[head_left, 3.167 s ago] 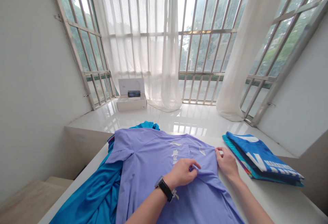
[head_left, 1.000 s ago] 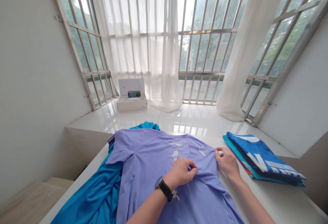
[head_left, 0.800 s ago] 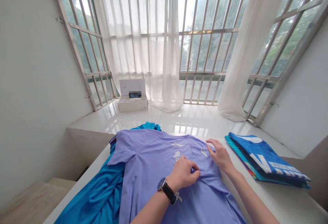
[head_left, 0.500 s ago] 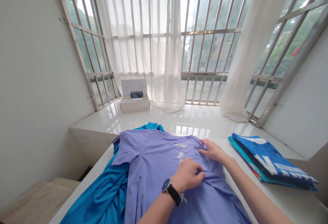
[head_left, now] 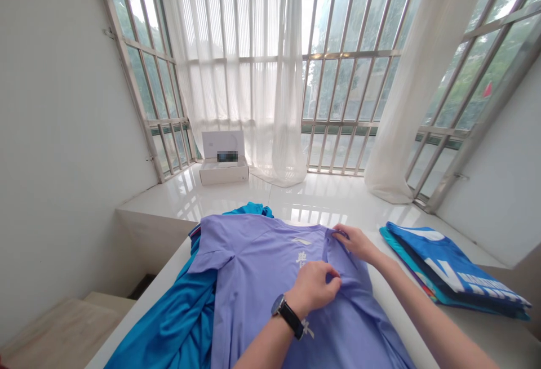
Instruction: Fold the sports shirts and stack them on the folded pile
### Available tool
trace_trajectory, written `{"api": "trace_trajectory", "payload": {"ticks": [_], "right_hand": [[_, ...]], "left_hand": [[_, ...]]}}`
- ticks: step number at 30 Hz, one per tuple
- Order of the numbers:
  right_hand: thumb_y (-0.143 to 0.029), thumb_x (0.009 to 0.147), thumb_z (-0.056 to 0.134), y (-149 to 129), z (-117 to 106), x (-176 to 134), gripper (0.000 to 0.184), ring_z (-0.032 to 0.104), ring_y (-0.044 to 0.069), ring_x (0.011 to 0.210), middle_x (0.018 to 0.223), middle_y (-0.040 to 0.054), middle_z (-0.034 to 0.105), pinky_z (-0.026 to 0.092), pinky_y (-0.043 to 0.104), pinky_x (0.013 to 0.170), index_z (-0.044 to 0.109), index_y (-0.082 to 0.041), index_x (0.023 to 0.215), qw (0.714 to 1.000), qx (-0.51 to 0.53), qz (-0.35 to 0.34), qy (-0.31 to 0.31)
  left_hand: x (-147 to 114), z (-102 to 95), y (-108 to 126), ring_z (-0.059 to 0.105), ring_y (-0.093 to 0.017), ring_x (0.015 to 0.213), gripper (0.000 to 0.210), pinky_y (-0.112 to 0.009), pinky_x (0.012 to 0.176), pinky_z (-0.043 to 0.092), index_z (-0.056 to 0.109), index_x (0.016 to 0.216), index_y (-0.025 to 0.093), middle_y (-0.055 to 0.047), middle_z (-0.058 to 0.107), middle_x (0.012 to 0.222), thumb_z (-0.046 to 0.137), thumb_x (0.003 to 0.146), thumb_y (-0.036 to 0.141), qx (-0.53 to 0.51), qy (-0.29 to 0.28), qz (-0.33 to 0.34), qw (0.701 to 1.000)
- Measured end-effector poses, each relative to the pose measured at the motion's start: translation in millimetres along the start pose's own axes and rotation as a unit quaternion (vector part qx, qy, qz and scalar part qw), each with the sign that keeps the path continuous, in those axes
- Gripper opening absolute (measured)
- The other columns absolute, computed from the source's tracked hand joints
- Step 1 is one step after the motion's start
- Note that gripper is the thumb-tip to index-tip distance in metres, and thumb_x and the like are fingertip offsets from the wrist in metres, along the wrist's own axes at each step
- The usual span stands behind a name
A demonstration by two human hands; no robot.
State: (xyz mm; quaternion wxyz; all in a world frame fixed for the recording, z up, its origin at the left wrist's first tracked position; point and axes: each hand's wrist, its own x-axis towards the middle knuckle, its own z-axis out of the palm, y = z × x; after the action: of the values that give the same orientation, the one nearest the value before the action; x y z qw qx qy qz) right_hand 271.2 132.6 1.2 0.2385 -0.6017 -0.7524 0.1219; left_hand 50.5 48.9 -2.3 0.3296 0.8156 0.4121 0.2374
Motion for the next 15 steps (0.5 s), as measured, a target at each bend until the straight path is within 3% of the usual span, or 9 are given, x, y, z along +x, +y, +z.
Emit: {"api": "trace_trajectory", "payload": {"ticks": [6,15], "right_hand": [[-0.05,0.088,0.053,-6.2,9.8,17.7,0.027,0.07,0.025,0.081,0.083,0.0028,0.077,0.046,0.03,0.069,0.07,-0.029,0.093,0.998,-0.042,0.027,0.04],[-0.046,0.091,0.056,-9.1,40.8,6.1,0.022,0.071,0.023,0.079,0.083,0.0021,0.076,0.042,0.027,0.064,0.067,-0.028,0.086,0.997,-0.074,0.022,0.025]], "left_hand": [[4.1,-11.0,-7.4,0.066,-0.019,0.081,0.028,-0.027,0.078,0.049,0.079,0.096,0.02,-0.003,0.077,0.092,0.057,0.085,0.034,-0.026,0.023,-0.016,0.999],[-1.6,-29.2,-14.8,0.063,-0.018,0.067,0.024,-0.025,0.058,0.04,0.081,0.083,0.021,-0.002,0.074,0.073,0.062,0.08,0.036,0.047,-0.05,-0.047,0.997]]}}
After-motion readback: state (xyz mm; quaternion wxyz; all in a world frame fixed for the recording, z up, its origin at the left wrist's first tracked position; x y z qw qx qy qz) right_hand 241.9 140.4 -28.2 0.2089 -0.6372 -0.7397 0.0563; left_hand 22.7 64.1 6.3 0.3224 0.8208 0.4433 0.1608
